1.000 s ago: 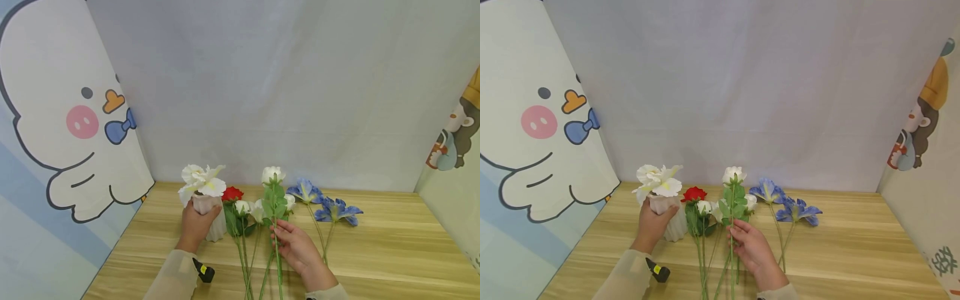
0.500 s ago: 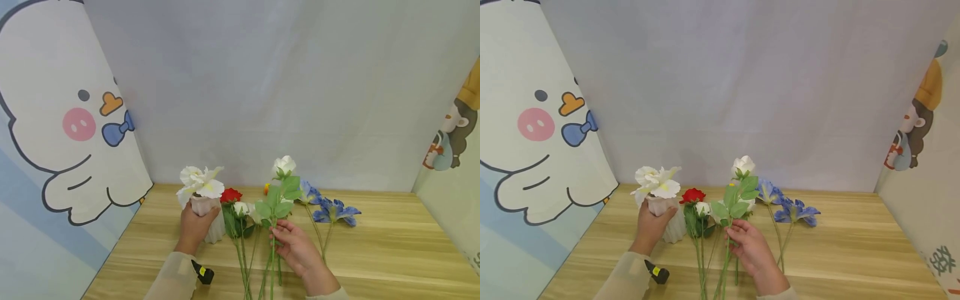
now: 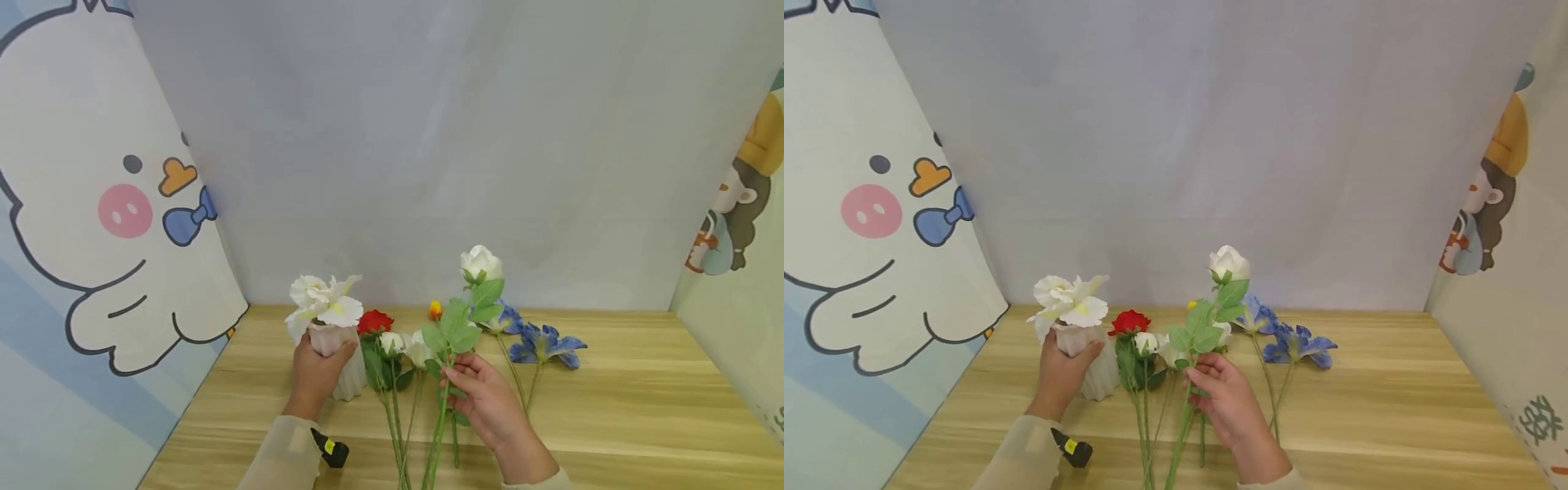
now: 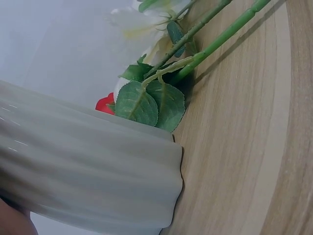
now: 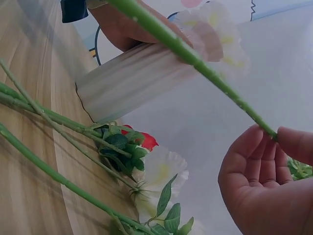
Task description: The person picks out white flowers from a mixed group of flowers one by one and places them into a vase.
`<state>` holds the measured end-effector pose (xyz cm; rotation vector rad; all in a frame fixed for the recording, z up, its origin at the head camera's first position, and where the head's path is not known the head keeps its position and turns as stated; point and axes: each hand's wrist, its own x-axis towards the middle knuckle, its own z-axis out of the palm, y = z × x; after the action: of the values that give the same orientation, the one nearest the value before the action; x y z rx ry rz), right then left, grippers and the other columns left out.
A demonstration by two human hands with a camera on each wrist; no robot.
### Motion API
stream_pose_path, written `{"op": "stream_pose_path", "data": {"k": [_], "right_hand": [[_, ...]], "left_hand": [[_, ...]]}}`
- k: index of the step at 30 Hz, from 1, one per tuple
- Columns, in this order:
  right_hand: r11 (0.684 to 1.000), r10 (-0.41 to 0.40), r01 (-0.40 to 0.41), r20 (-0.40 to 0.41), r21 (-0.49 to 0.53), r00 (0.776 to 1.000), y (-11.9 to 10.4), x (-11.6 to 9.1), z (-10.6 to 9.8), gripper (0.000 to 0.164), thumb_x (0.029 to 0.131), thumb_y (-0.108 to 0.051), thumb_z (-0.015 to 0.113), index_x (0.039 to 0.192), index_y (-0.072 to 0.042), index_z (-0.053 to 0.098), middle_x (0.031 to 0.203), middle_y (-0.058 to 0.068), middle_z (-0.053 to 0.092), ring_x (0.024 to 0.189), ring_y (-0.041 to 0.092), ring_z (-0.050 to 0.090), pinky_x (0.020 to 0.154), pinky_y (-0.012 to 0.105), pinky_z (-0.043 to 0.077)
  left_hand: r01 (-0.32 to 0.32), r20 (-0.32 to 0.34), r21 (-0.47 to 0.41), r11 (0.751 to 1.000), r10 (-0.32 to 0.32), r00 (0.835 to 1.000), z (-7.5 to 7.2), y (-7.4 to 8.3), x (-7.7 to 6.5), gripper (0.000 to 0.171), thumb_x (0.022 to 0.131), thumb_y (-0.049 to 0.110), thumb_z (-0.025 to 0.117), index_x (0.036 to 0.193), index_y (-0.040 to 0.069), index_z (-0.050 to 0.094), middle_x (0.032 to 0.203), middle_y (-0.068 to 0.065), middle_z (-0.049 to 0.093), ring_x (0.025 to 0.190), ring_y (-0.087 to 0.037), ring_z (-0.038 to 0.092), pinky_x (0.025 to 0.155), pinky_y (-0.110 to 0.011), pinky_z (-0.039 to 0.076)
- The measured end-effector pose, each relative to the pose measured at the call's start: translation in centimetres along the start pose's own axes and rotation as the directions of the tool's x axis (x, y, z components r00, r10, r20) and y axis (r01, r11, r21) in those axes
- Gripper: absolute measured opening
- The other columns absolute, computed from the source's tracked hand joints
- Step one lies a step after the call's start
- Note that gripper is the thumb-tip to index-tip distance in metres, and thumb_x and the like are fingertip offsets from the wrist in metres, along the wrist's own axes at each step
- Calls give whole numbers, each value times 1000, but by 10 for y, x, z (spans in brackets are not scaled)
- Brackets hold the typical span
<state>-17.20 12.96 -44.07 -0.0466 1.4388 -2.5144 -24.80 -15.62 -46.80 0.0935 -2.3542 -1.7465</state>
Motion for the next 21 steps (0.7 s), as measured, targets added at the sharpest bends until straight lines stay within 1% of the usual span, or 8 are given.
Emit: {"op": "stream_pose_path", "data": {"k": [3,10,16,21], "right_hand": [[1000,-3,3,-7,-26,1000,-1,1,0,20,92,-8,59,106,-5,45,94,3,55,86,17,57,72,30,48],[991,-13,11,-18,-133,1000,-7,7,1,37,93,-13,58,120,3,39,103,8,53,93,22,55,78,37,50],[987,-33,32,1,-158,999,-13,12,5,37,93,-12,58,122,0,40,104,12,51,88,20,55,83,46,49],[983,-35,39,23,-181,999,-16,15,9,39,94,-10,56,126,1,35,103,11,49,89,20,54,87,51,45]], "left_hand": [[-8,1,8,1000,8,1000,1,0,0,73,70,52,77,123,12,45,101,-10,56,86,-25,57,71,-37,49],[-5,-2,19,1000,5,1000,0,0,-2,72,70,52,77,121,12,45,99,-10,56,84,-25,57,68,-36,49],[-31,0,13,999,31,1000,0,2,-2,73,70,53,77,122,12,45,100,-10,56,84,-25,57,68,-37,49],[-25,-2,17,1000,26,1000,0,1,-1,73,70,53,77,123,12,45,100,-10,57,84,-25,57,68,-37,49]]}}
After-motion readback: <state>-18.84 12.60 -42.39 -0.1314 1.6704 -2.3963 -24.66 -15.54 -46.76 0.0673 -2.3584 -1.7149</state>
